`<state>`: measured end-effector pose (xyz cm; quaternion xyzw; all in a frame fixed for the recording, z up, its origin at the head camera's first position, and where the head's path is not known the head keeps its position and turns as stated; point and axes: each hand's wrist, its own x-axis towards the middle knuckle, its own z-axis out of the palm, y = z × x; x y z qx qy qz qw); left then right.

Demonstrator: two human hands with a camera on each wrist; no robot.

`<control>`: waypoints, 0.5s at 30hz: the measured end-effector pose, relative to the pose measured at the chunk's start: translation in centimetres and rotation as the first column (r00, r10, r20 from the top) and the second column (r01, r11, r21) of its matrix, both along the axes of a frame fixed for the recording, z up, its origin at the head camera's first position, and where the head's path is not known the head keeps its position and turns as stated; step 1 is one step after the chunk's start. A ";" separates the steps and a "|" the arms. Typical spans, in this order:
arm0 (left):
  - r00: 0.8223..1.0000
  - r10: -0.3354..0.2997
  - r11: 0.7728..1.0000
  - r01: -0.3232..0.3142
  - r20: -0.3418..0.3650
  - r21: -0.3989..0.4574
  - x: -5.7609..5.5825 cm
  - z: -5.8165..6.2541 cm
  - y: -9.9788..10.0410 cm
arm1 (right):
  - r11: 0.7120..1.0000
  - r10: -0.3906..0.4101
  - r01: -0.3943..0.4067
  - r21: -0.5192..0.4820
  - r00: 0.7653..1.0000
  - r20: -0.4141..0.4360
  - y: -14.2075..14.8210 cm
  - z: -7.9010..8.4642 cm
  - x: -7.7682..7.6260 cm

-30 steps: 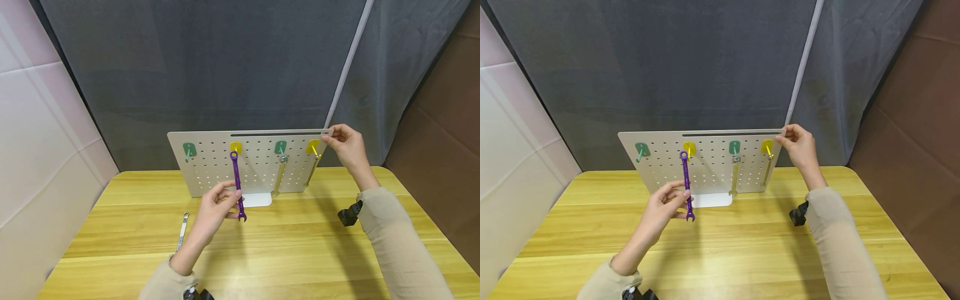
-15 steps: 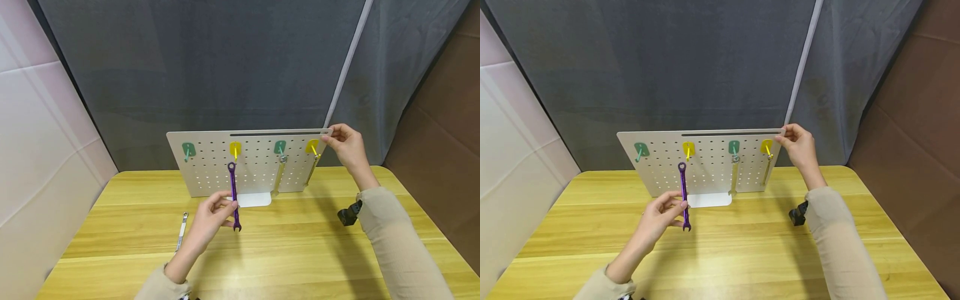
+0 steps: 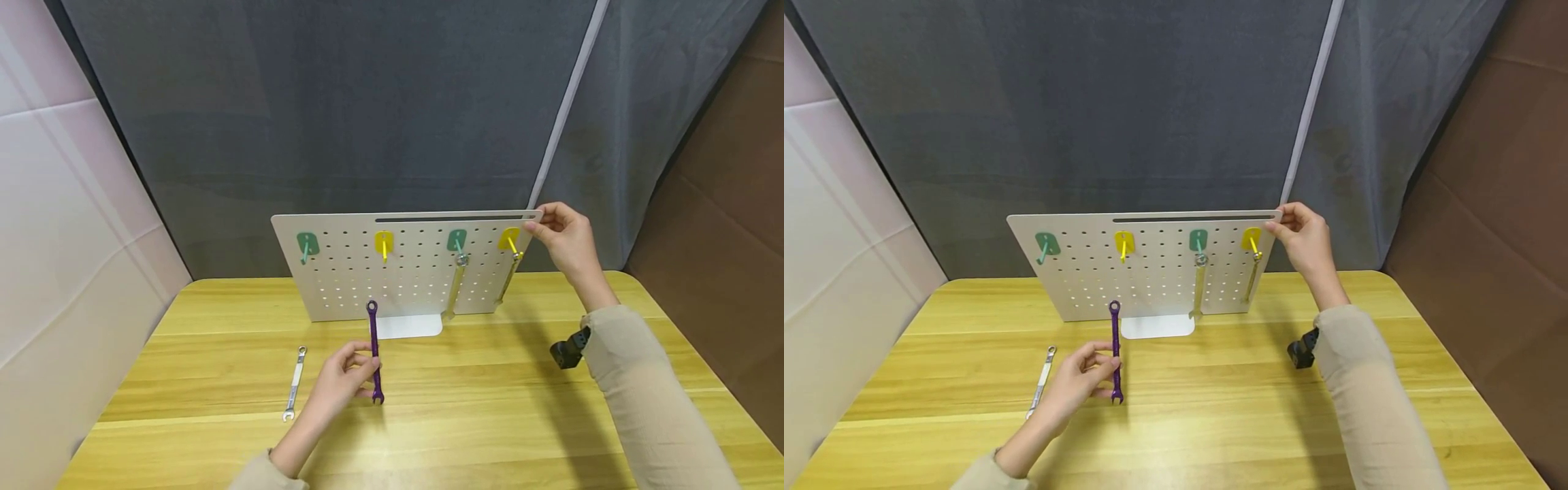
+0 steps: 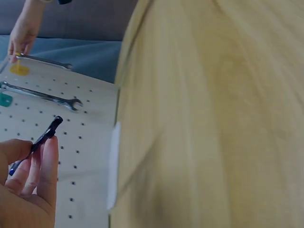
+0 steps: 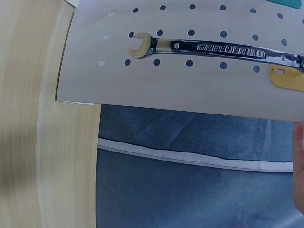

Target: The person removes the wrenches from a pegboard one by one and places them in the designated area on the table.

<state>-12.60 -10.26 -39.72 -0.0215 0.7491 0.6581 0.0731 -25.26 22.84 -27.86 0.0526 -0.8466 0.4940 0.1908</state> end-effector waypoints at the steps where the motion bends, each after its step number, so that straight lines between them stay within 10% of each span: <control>1: 1.000 0.009 1.000 -0.009 0.008 -0.003 0.0 -0.2 -0.1 | 1.000 -0.001 0.001 -0.002 1.000 0.000 0.0 0.0 0.0; 15: 0.998 -0.001 0.995 0.006 0.058 -0.098 0.7 -2.8 -1.5 | 1.000 -0.003 0.003 -0.002 1.000 0.002 -0.1 0.0 0.0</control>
